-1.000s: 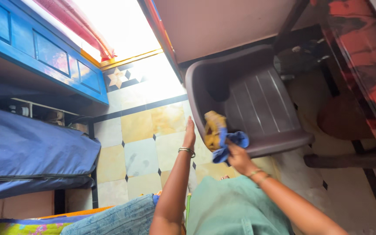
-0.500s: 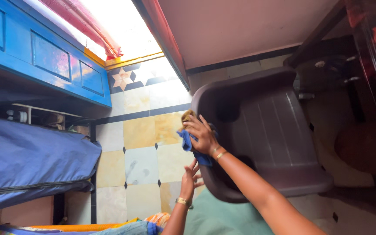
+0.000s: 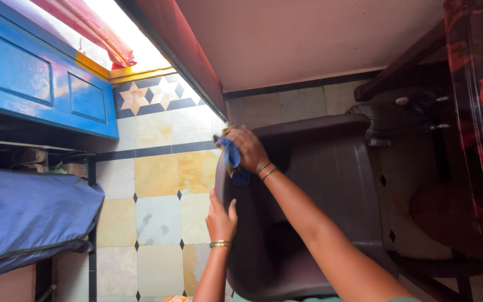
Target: The person retrieves a book from a shelf, places it on a desk, then lifts a plastic chair and wipes its seat and back with a cloth. The chair is returned to its original position under the desk.
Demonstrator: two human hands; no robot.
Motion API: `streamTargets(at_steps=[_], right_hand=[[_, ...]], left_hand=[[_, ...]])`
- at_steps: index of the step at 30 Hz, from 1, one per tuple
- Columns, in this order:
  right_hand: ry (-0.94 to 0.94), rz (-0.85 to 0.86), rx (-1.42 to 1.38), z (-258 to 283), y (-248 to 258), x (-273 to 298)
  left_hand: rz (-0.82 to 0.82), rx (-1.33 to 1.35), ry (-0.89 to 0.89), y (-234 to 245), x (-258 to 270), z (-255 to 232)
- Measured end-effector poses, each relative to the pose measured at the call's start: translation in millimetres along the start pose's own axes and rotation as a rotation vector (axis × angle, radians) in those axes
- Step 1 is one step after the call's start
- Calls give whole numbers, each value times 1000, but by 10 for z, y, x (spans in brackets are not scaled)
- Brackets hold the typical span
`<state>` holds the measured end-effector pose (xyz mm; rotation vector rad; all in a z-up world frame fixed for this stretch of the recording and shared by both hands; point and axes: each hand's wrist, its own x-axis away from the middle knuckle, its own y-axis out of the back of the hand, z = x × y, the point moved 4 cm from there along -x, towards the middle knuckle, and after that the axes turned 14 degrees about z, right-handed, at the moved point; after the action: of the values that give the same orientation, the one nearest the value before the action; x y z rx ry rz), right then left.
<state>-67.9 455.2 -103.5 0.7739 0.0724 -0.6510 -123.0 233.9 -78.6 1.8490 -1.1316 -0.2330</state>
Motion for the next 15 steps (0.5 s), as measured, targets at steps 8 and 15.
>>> streamTargets(at_steps=[8,15], right_hand=[[-306,274,545,-1698,553,744],[-508,245,860,-2552,1344,1592]], left_hand=[[-36,-74,5,59,-3,-111],[-30,-110,34,77,36,-135]])
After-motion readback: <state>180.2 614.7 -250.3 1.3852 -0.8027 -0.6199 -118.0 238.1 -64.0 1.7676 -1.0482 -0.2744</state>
